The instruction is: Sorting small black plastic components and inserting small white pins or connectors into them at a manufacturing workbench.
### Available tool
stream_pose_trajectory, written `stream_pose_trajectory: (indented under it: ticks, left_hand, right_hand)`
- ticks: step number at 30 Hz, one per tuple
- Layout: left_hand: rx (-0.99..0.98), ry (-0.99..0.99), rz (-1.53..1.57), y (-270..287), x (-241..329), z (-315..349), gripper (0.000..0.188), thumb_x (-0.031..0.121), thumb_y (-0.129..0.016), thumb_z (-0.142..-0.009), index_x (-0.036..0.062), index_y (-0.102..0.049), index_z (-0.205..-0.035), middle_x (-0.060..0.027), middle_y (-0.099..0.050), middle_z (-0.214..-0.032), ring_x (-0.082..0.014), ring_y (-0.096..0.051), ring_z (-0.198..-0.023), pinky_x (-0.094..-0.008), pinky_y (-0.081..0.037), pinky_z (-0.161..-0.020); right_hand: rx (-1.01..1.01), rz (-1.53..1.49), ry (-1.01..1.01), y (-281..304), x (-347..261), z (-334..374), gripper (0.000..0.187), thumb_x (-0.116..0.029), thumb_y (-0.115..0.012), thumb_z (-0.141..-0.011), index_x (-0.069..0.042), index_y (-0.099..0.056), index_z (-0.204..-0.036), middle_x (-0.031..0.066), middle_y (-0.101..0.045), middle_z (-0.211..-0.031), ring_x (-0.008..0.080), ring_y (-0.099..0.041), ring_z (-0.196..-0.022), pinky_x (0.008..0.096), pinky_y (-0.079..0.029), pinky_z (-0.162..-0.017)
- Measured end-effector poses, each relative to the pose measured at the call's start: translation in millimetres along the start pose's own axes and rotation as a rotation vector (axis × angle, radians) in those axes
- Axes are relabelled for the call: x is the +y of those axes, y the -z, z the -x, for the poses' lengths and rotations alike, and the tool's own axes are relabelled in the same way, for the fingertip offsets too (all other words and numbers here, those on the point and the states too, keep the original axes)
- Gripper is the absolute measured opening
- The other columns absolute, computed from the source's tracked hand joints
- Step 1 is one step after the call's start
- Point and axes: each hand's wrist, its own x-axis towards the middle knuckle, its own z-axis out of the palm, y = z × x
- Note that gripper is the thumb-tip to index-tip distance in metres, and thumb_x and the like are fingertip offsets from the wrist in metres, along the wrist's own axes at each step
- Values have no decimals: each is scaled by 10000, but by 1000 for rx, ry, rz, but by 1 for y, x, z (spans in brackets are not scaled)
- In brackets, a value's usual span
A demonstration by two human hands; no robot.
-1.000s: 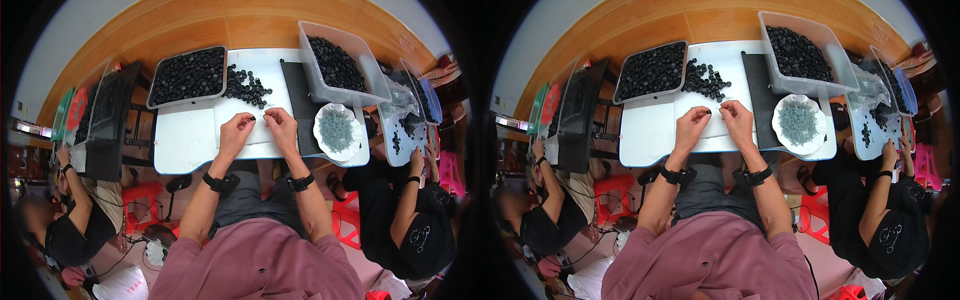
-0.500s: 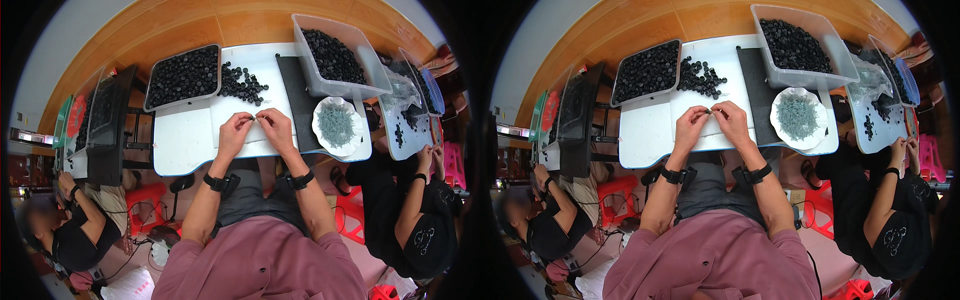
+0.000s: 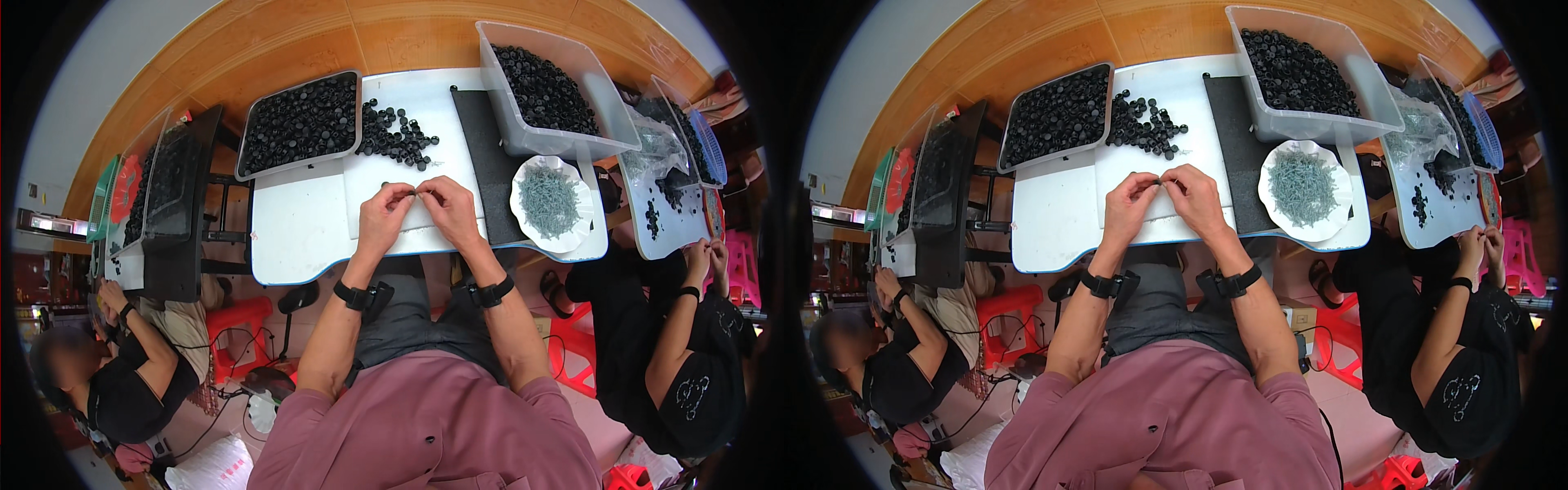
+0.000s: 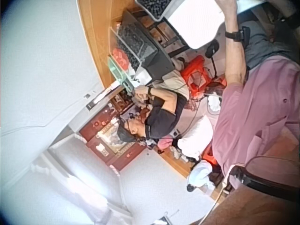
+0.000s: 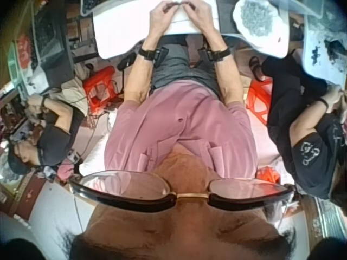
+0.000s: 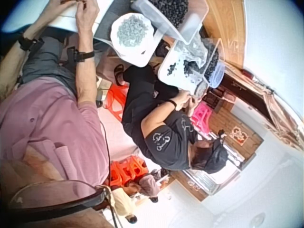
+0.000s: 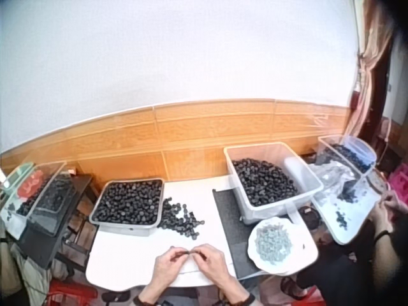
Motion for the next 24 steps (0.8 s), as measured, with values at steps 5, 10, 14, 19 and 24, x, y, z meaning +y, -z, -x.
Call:
stream_pose_trajectory:
  ticks: [5,10,14,19,24]
  left_hand:
    - [7,-24,-53,1,-1,0,216,37,-714,-964,-8,-704,-1175,-58,-759,-1018,-101,-697,-907,-251,-553,-830]
    - [38,-1,13,1,1,2,218,34,-713,-963,-12,-699,-1176,-60,-760,-1024,-106,-702,-917,-252,-553,-824]
    - [39,-23,-2,0,1,1,204,38,-708,-959,-3,-705,-1159,-74,-770,-1009,-128,-727,-903,-265,-566,-806]
    - [53,-40,-8,-1,0,2,185,42,-704,-953,4,-713,-1134,-89,-781,-990,-151,-749,-884,-279,-578,-787]
    - [9,-44,-39,3,-1,3,187,36,-705,-946,-1,-707,-1130,-107,-781,-996,-173,-757,-908,-292,-582,-798]
  right_hand:
    - [1,-1,42,-2,2,1,124,-2,-701,-893,-4,-745,-1009,131,-728,-882,210,-684,-713,317,-535,-651]
    - [-17,-326,-244,2,4,1,136,-47,-733,-927,30,-756,-1037,62,-748,-839,85,-646,-683,250,-523,-622]
    - [-92,-309,-275,5,6,0,110,-25,-709,-954,31,-752,-1039,22,-725,-860,63,-628,-727,215,-508,-651]
    - [-129,-279,-281,3,6,-2,104,-47,-718,-955,28,-745,-1022,5,-706,-841,49,-601,-716,212,-484,-631]
    - [-145,-234,-267,2,8,-4,115,-64,-718,-960,25,-734,-1030,2,-702,-848,47,-600,-723,211,-483,-634]
